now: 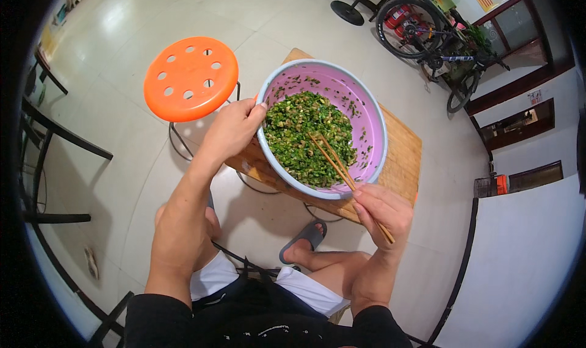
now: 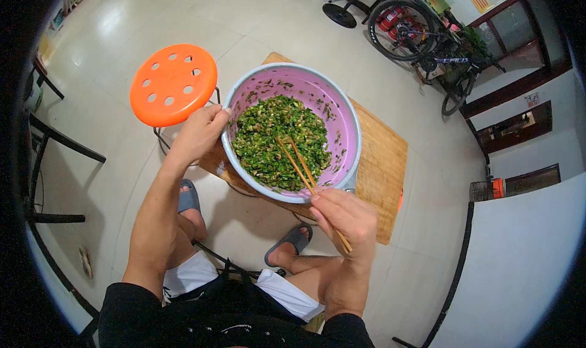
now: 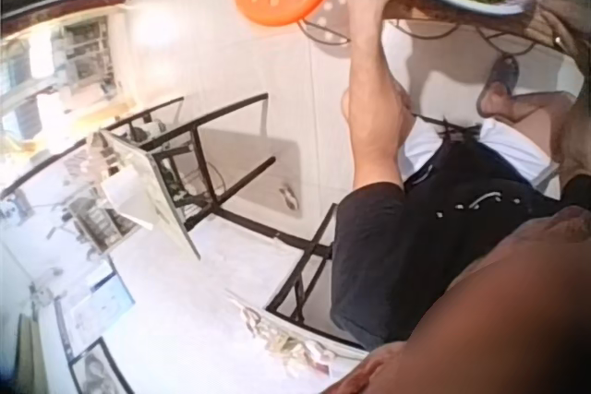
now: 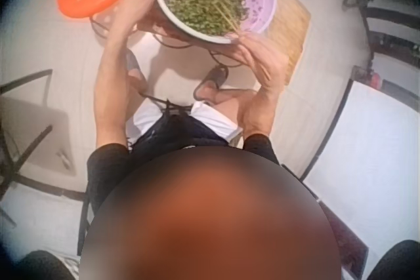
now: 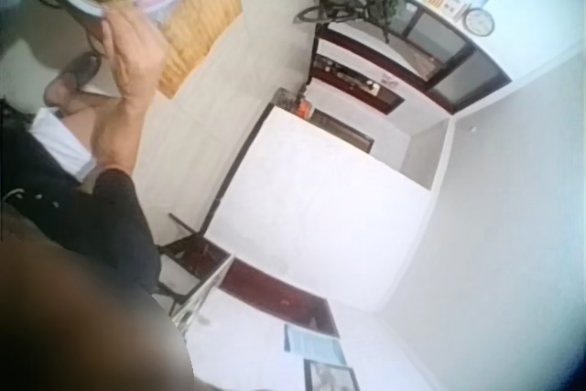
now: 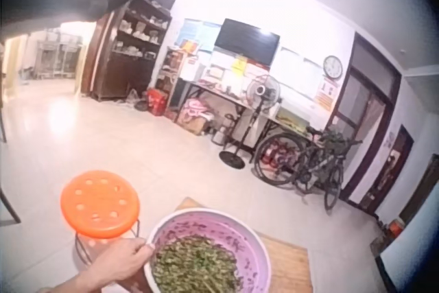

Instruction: The person sits on a low stool and uses chopsticks to mix chopped green vegetables in a large pink bowl. The person continuously stirs and lifts the vegetable mixture to ensure even blending throughout the clip.

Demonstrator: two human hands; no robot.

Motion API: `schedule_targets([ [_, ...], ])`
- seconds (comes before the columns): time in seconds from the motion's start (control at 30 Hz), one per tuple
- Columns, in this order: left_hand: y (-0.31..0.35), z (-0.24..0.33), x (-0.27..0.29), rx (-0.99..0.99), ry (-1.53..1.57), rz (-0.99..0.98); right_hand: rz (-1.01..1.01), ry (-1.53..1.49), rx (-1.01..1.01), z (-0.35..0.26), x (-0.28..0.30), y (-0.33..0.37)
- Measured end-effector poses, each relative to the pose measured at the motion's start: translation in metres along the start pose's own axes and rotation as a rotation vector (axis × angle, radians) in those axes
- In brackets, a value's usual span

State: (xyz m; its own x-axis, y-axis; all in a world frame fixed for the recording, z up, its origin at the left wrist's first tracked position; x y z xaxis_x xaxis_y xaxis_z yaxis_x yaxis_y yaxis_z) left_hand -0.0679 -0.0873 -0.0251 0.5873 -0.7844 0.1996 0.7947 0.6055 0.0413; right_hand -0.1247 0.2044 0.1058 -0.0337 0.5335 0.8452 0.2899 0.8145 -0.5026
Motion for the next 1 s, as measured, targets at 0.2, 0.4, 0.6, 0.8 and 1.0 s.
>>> schedule_targets([
  [0.2, -0.003, -0.002, -0.002, -0.027, 0.01, 0.01, -0.13, -0.167, 0.188, -0.02, -0.039, -0.017],
  [0.4, -0.001, -0.007, 0.0, -0.004, 0.036, 0.011, -0.127, -0.282, 0.094, 0.005, -0.007, 0.001],
  [0.6, -0.006, -0.008, -0.003, -0.031, 0.034, 0.039, 0.114, -0.054, -0.061, 0.033, 0.008, 0.018],
  [0.8, -0.003, -0.007, 0.002, -0.009, 0.02, 0.058, -0.028, -0.039, -0.049, 0.028, 0.009, 0.021],
  [1.0, -0.006, -0.009, -0.004, -0.003, 0.04, 0.055, 0.224, 0.022, -0.111, 0.037, 0.008, 0.001],
])
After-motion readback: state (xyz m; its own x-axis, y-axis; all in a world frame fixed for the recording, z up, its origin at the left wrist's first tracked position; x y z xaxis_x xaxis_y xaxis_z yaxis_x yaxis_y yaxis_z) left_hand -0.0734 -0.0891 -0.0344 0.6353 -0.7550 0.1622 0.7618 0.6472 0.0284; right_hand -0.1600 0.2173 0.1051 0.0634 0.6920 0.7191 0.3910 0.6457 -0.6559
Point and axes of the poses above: each hand's wrist, its own y-axis away from the middle knuckle, its own x-axis out of the back of the hand, z = x × y, the point moved 9 cm from there along -y, towards the middle knuckle, and after that the axes turned 13 degrees about y, right-handed, at the moved point
